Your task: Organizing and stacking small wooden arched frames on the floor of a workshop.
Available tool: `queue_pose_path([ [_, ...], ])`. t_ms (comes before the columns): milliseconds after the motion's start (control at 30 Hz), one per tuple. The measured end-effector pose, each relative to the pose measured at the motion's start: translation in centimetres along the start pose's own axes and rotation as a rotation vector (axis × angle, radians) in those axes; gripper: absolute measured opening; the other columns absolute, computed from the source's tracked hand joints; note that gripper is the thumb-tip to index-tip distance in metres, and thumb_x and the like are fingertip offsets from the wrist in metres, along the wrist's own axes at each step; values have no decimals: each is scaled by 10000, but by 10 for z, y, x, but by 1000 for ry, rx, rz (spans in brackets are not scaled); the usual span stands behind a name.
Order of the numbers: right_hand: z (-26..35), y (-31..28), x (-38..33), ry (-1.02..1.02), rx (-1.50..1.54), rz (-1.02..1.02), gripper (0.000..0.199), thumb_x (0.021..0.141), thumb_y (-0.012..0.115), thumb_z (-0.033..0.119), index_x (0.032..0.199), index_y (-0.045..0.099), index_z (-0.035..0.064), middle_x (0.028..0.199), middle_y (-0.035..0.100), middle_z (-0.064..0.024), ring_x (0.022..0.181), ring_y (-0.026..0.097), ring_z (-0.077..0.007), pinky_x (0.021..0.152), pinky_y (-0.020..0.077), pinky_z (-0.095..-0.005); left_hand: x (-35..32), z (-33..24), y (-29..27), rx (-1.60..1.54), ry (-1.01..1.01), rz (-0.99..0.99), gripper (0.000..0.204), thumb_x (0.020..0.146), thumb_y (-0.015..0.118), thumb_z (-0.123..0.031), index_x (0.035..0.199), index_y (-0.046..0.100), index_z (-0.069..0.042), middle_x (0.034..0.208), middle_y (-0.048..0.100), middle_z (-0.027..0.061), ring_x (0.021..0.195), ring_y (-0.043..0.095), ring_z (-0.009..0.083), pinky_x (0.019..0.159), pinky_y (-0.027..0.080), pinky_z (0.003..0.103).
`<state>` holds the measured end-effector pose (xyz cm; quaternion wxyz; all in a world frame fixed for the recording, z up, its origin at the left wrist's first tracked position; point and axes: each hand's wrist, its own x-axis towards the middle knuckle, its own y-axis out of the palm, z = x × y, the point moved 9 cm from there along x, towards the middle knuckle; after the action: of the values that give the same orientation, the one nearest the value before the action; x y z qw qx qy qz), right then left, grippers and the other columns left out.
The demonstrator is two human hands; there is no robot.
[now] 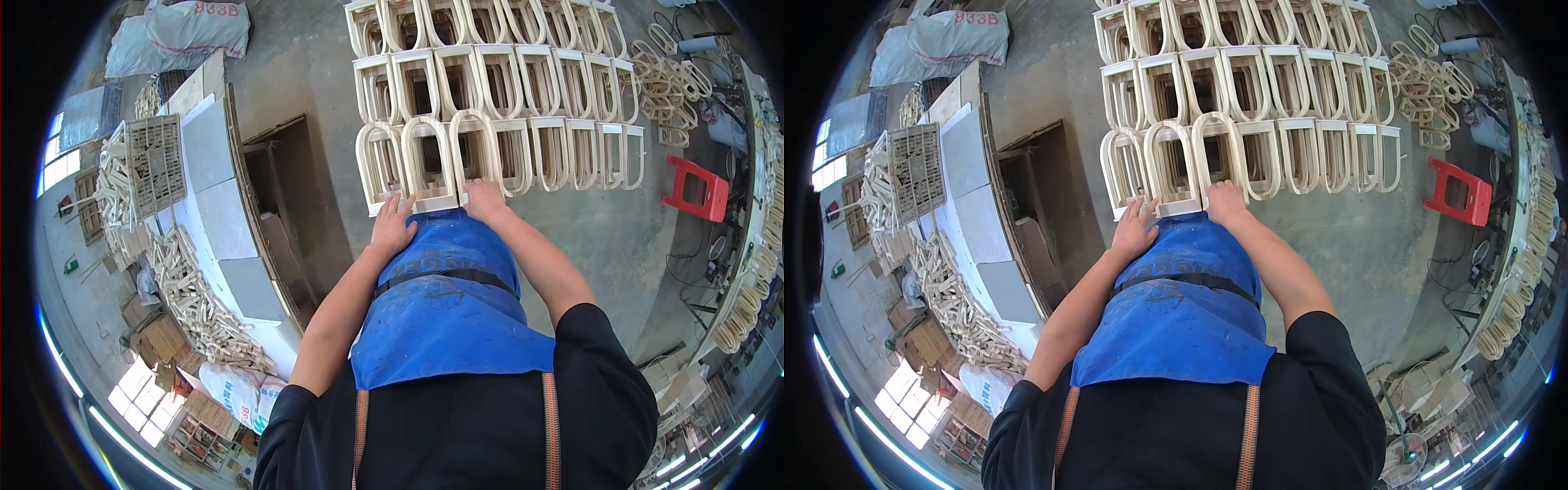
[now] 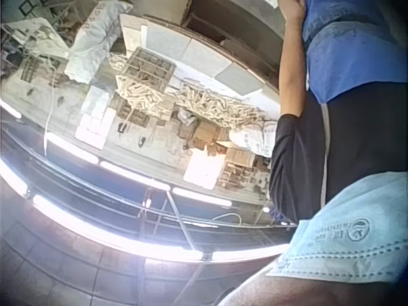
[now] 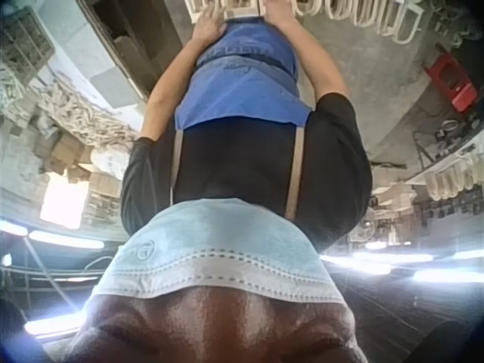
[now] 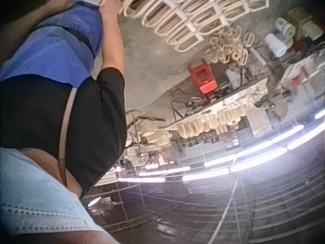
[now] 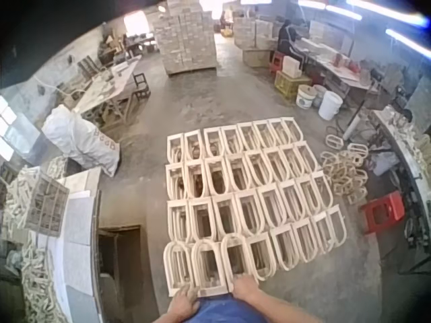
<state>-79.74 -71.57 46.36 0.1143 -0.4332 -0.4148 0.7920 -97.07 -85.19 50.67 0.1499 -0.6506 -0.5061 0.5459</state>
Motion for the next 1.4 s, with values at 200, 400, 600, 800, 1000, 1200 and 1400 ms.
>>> queue_pose_path([
  [200, 8, -23, -17, -37, 64, -136, 354, 786, 734, 197, 1104, 670, 56, 1117, 663, -166, 1076, 604, -344, 941, 503, -416, -5, 8, -7, -53, 25, -100, 659, 894, 624, -248, 1513, 433, -124, 1550, 401, 229, 1457, 351, 407, 1188, 329, 454],
  [400, -15, -57, -80, 26, 201, -398, 372, 828, 701, 216, 1160, 624, 66, 1120, 652, -161, 1078, 608, -361, 910, 515, -436, -16, -17, -41, -188, 237, -321, 486, 858, 659, -175, 1320, 567, -56, 1320, 569, 186, 1202, 556, 374, 1033, 462, 427],
  [600, -108, 21, -198, 507, 638, -378, 256, 866, 620, 268, 939, 684, 32, 917, 699, -157, 843, 634, -385, 770, 511, -447, -19, -35, -30, -342, 310, -181, 183, 861, 678, -150, 1012, 666, -47, 957, 686, 131, 849, 644, 329, 801, 516, 387],
  [800, -187, 256, -345, 862, 728, -286, 377, 851, 565, 336, 871, 715, -9, 896, 716, -199, 783, 633, -430, 702, 512, -484, -19, -103, 10, -314, 600, 138, 143, 891, 677, -156, 965, 732, -47, 948, 727, 106, 839, 660, 318, 782, 515, 374],
  [1000, -138, 437, -479, 1386, 1367, 170, 287, 876, 646, 283, 840, 712, 6, 759, 687, -125, 592, 629, -293, 552, 514, -399, -15, -148, 69, -360, 534, 252, 202, 937, 625, -196, 1026, 726, -44, 981, 739, 102, 845, 675, 281, 781, 511, 361],
  [1200, -216, 418, -470, 1360, 1605, -61, 304, 880, 642, 305, 876, 704, 7, 804, 682, -132, 636, 630, -295, 576, 518, -409, -3, -286, 138, -185, 536, 355, 296, 1015, 521, -290, 984, 656, -28, 935, 710, 159, 837, 654, 369, 750, 498, 440],
  [1400, -317, 424, -556, 1352, 1779, -157, 325, 885, 638, 328, 912, 696, 9, 849, 677, -139, 681, 630, -298, 601, 523, -418, 4, -467, 205, -99, 626, 292, 403, 1045, 430, -376, 895, 546, -20, 875, 648, 239, 833, 594, 498, 735, 456, 536],
])
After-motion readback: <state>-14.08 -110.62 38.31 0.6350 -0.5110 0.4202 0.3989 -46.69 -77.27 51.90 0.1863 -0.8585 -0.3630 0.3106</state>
